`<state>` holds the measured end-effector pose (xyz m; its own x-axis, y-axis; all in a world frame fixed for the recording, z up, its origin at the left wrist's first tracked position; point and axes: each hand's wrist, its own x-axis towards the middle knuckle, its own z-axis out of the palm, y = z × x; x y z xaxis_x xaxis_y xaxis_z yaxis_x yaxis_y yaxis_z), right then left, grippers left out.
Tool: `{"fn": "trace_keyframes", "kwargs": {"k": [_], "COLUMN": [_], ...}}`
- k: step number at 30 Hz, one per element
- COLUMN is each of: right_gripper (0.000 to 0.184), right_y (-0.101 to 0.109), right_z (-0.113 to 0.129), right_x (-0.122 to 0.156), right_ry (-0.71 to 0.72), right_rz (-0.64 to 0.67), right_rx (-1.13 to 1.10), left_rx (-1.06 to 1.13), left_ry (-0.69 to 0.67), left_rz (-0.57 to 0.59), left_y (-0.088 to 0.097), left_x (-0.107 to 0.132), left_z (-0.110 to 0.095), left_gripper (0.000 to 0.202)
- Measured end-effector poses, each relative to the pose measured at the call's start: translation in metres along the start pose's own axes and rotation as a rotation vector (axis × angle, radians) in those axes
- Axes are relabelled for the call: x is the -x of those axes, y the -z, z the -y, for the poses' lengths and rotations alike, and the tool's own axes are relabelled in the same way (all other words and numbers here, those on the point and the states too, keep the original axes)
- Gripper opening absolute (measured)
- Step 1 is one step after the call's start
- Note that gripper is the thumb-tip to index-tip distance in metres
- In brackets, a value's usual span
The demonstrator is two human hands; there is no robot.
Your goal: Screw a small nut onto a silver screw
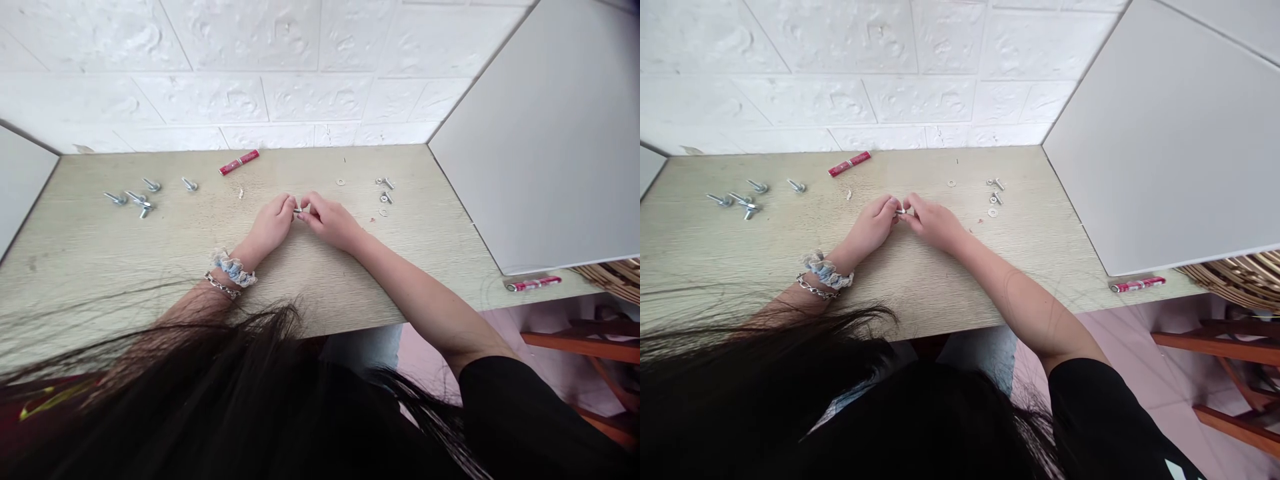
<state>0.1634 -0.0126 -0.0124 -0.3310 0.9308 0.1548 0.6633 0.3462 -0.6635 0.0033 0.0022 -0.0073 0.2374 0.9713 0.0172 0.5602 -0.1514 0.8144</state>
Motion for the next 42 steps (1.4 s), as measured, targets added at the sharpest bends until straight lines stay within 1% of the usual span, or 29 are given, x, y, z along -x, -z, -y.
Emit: {"fn": "trace_keyframes", "kwargs": {"k": [3, 4, 5, 7, 8, 10, 11, 12, 14, 15, 16, 19, 22, 25, 26, 28, 29, 31, 34, 39, 42], "right_gripper": [0.046, 0.048, 0.044, 0.026, 0.020, 0.020, 0.016, 0.015, 0.034, 0.040, 0.041, 0.023, 0.021, 0.016, 0.017, 0.029, 0.031, 0.028, 0.032, 0.009, 0.019], "right_y": [0.002, 0.002, 0.002, 0.001, 0.001, -0.001, -0.001, -0.002, -0.001, -0.001, -0.001, -0.001, -0.005, -0.006, -0.006, -0.006, -0.005, -0.005, -0.006, -0.010, -0.009], "right_z": [0.000, 0.000, 0.000, -0.002, -0.003, -0.005, -0.005, -0.005, -0.005, -0.005, -0.004, -0.003, -0.003, -0.005, -0.006, -0.006, -0.006, -0.005, -0.006, -0.010, -0.012], "right_x": [0.000, 0.000, 0.000, 0.000, -0.001, -0.002, -0.003, -0.003, -0.004, -0.004, -0.003, -0.002, -0.003, -0.004, -0.004, -0.004, -0.003, -0.003, -0.003, -0.006, -0.007], "right_ry": [-0.046, -0.061, -0.065, -0.039, -0.021, 0.015, 0.026, 0.029, 0.017, 0.007, -0.002, 0.001, 0.044, 0.088, 0.092, 0.081, 0.068, 0.055, 0.085, 0.139, 0.096], "right_rz": [-0.009, -0.023, -0.039, -0.049, -0.038, -0.004, 0.003, 0.001, -0.018, -0.028, -0.035, -0.016, 0.012, -0.009, -0.015, -0.022, -0.025, -0.027, -0.037, -0.110, -0.180], "right_rx": [-0.002, -0.016, -0.035, -0.071, -0.084, -0.097, -0.100, -0.102, -0.113, -0.118, -0.121, -0.128, -0.131, -0.130, -0.127, -0.130, -0.139, -0.161, -0.157, -0.112, -0.125], "left_rx": [-0.007, -0.005, -0.002, 0.003, 0.005, 0.003, -0.001, -0.005, -0.009, -0.010, -0.010, -0.020, -0.023, -0.018, -0.017, -0.015, -0.014, -0.010, -0.013, -0.014, -0.019], "left_ry": [0.005, 0.007, 0.006, 0.000, -0.001, 0.002, 0.006, 0.011, 0.017, 0.017, 0.015, 0.004, 0.000, -0.005, -0.007, -0.008, -0.005, 0.005, 0.016, 0.002, 0.002], "left_rz": [0.007, 0.005, 0.002, -0.005, -0.006, -0.007, -0.006, -0.006, -0.002, -0.003, -0.004, -0.012, -0.019, -0.015, -0.009, 0.000, 0.001, -0.003, 0.000, -0.013, -0.021], "left_y": [0.000, 0.000, 0.000, 0.001, 0.000, 0.000, 0.000, 0.000, 0.001, 0.001, 0.001, 0.001, 0.000, -0.001, 0.000, 0.000, 0.000, 0.000, 0.000, -0.001, -0.001], "left_x": [0.000, 0.000, 0.000, 0.000, 0.000, 0.000, 0.000, 0.000, 0.000, 0.000, 0.000, -0.001, -0.001, -0.001, -0.001, 0.000, 0.000, -0.002, -0.004, -0.005, -0.004], "left_z": [0.000, 0.000, 0.000, 0.000, 0.000, 0.000, 0.000, 0.000, 0.000, 0.001, 0.001, 0.002, 0.004, 0.004, 0.004, 0.003, 0.002, 0.001, 0.000, 0.001, 0.002], "left_gripper": [0.029, 0.029, 0.028, 0.027, 0.027, 0.027, 0.028, 0.028, 0.029, 0.029, 0.028, 0.027, 0.027, 0.026, 0.026, 0.027, 0.027, 0.026, 0.026, 0.026, 0.027]}}
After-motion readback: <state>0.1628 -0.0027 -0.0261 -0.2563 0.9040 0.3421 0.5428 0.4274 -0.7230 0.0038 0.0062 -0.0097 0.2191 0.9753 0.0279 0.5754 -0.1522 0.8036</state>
